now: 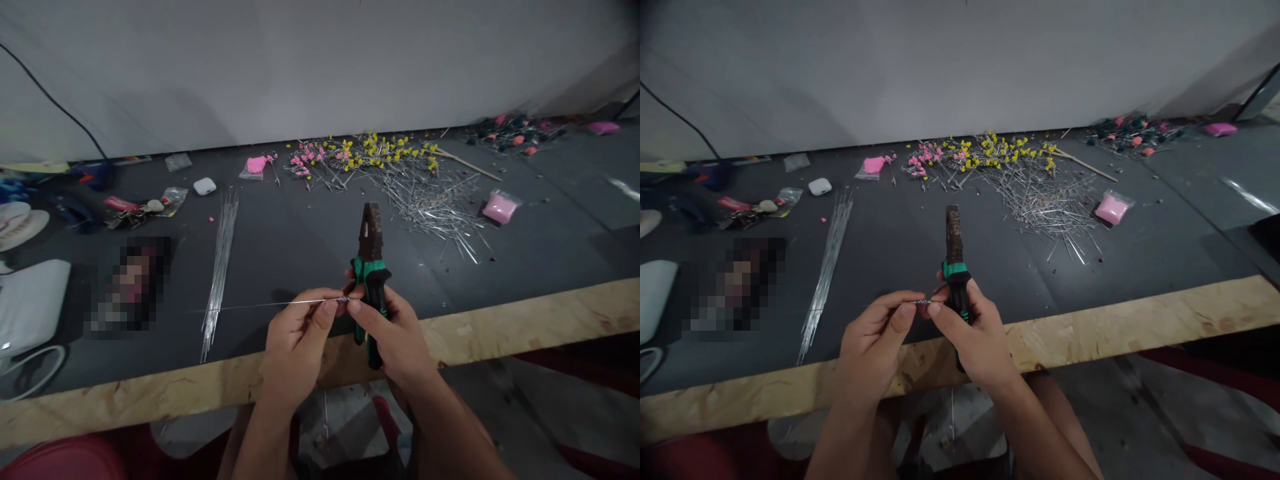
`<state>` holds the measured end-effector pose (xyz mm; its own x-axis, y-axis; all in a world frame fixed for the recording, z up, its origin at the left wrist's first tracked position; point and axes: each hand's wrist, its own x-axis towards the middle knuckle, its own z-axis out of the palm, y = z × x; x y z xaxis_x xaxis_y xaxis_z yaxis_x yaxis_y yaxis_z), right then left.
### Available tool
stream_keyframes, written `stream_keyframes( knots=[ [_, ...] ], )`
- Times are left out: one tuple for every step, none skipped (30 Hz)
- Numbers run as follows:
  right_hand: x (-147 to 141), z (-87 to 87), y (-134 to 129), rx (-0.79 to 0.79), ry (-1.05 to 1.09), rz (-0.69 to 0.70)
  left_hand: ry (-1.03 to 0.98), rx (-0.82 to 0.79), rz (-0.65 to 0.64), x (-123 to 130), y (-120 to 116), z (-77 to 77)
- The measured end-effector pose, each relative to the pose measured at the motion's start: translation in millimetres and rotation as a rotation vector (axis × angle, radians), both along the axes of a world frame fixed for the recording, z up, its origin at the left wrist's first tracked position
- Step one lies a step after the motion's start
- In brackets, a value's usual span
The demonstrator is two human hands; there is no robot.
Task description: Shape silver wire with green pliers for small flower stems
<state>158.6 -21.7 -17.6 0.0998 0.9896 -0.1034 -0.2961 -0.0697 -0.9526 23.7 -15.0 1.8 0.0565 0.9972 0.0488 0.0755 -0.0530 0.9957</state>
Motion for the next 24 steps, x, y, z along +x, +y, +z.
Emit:
stream_keyframes(
  knots=[
    [-0.2, -0.2, 0.1, 0.002, 0.016, 0.001, -0.007, 0.006, -0.006, 0.0, 0.4, -0.8],
    [-0.4, -0.2, 0.2, 0.004, 0.032, 0.004, -0.016, 0.007, -0.011, 0.0, 0.9, -1.7],
    [-0.6, -0.2, 0.2, 0.007, 0.047, 0.006, -0.024, 0.006, -0.015, 0.2, 1.3, -2.5],
    [-0.8, -0.1, 0.2, 0.011, 0.059, 0.008, -0.033, 0.0, -0.017, 0.5, 1.5, -3.2],
    [-0.9, 0.1, 0.2, 0.015, 0.068, 0.009, -0.043, -0.006, -0.017, 0.9, 1.7, -3.6],
    [-1.1, 0.3, 0.1, 0.02, 0.074, 0.01, -0.055, -0.013, -0.018, 1.4, 1.6, -3.8],
    [-1.1, 0.5, 0.0, 0.024, 0.08, 0.014, -0.069, -0.018, -0.022, 1.9, 1.4, -3.6],
    [-1.1, 0.6, -0.2, 0.027, 0.084, 0.022, -0.082, -0.023, -0.028, 2.4, 1.1, -3.1],
    [-1.0, 0.6, -0.3, 0.03, 0.089, 0.031, -0.094, -0.026, -0.037, 2.9, 0.6, -2.4],
    [-0.8, 0.5, -0.5, 0.031, 0.095, 0.041, -0.104, -0.029, -0.048, 3.4, 0.2, -1.6],
    [-0.5, 0.2, -0.7, 0.032, 0.101, 0.05, -0.11, -0.031, -0.058, 3.7, -0.2, -0.8],
    [-0.1, -0.1, -0.8, 0.034, 0.108, 0.056, -0.114, -0.037, -0.068, 4.0, -0.4, -0.2],
    [0.3, -0.6, -1.0, 0.034, 0.112, 0.057, -0.116, -0.041, -0.075, 4.3, -0.5, 0.1],
    [0.7, -1.1, -1.1, 0.035, 0.111, 0.054, -0.118, -0.046, -0.082, 4.5, -0.4, 0.3],
    [1.1, -1.6, -1.2, 0.034, 0.104, 0.051, -0.119, -0.049, -0.087, 4.7, -0.2, 0.2],
    [1.3, -2.1, -1.2, 0.035, 0.093, 0.047, -0.12, -0.052, -0.093, 4.9, 0.0, -0.1],
    [1.6, -2.5, -1.3, 0.034, 0.08, 0.044, -0.119, -0.052, -0.096, 5.2, 0.3, -0.4],
    [1.7, -2.8, -1.3, 0.031, 0.068, 0.043, -0.118, -0.051, -0.096, 5.5, 0.4, -0.7],
    [1.7, -3.0, -1.4, 0.028, 0.058, 0.042, -0.115, -0.049, -0.096, 5.8, 0.5, -0.9],
    [1.8, -3.0, -1.4, 0.025, 0.051, 0.039, -0.112, -0.046, -0.094, 6.1, 0.3, -0.9],
    [1.7, -2.9, -1.4, 0.02, 0.047, 0.038, -0.109, -0.043, -0.091, 6.5, 0.1, -0.7],
    [1.7, -2.7, -1.4, 0.015, 0.045, 0.036, -0.106, -0.04, -0.088, 6.8, -0.3, -0.4],
    [1.7, -2.4, -1.4, 0.013, 0.045, 0.035, -0.103, -0.039, -0.084, 7.1, -0.7, 0.0],
    [1.7, -2.1, -1.4, 0.011, 0.046, 0.036, -0.099, -0.039, -0.082, 7.3, -1.1, 0.4]
  ],
)
